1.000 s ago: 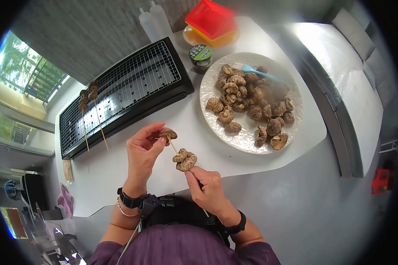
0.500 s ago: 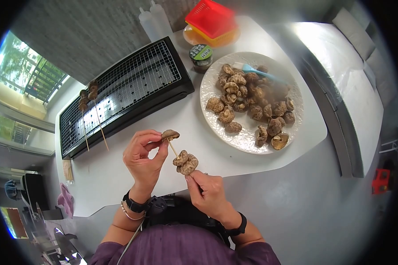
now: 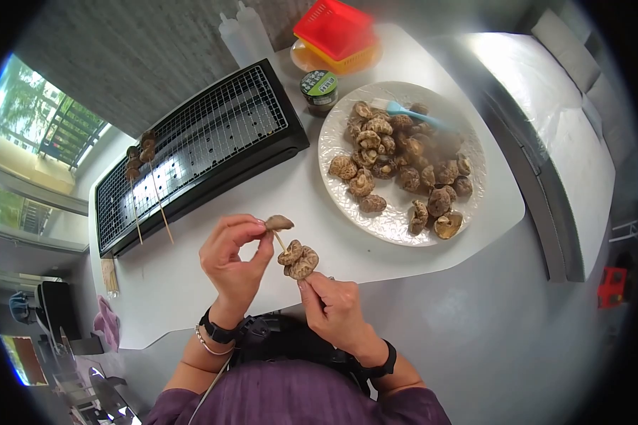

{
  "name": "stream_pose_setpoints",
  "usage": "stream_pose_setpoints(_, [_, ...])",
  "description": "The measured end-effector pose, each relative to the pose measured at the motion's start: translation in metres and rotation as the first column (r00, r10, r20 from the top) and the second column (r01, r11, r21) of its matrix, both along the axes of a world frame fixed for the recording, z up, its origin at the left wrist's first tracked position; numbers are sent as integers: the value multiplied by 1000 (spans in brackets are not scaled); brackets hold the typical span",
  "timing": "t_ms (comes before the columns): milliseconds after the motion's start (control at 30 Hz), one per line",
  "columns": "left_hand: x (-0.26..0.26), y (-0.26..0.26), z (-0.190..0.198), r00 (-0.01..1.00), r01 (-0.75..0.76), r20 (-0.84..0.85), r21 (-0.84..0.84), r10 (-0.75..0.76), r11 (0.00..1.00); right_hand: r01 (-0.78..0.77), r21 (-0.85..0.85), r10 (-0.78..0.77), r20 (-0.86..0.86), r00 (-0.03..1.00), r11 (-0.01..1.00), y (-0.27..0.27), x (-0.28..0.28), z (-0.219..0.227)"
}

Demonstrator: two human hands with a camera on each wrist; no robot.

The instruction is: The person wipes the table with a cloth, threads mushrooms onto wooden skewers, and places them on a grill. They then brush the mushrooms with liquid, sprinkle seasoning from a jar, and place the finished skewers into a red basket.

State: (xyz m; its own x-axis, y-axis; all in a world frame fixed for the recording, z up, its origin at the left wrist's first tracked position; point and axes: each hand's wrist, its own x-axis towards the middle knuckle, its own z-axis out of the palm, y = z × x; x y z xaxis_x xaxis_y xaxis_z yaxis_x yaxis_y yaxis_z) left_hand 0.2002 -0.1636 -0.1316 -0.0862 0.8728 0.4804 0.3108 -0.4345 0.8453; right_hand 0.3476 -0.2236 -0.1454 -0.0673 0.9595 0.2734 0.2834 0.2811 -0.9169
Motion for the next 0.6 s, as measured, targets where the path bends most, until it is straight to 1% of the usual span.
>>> stream_pose_setpoints(67, [-1,0,-1,987,-9,-159,167,36,986,2,-31,-3,-19,1000,1000,0,1,1])
stream_pose_setpoints(233, [1,-1,8,975,-6,-215,204,51,979,1,-74,-7,-78,997,997,-2,1,-1])
stream_pose_setpoints(367, [1,-4,13,959,21,-282,198,36,980,21,-62,-25,-63,998,998,-4,-2,-3])
stream_pose_setpoints(433, [0,-3,13,961,29,-274,186,24,982,82,105,-84,20,996,991,-4,-5,-6])
stream_pose_setpoints(467, [-1,-3,13,964,35,-267,174,13,984,82,106,-85,21,996,991,-5,-4,-6])
stream_pose_setpoints(533, [-1,-3,15,962,47,-274,180,4,982,30,-38,-34,-90,995,999,-6,-3,-4])
stream_pose_setpoints(567, [-1,-4,16,959,59,-282,186,-4,981,30,-38,-33,-89,995,999,-7,-1,-5])
stream_pose_setpoints(600, [-1,-4,16,959,58,-282,186,-3,981,-24,-155,-6,-189,982,988,-7,2,-6])
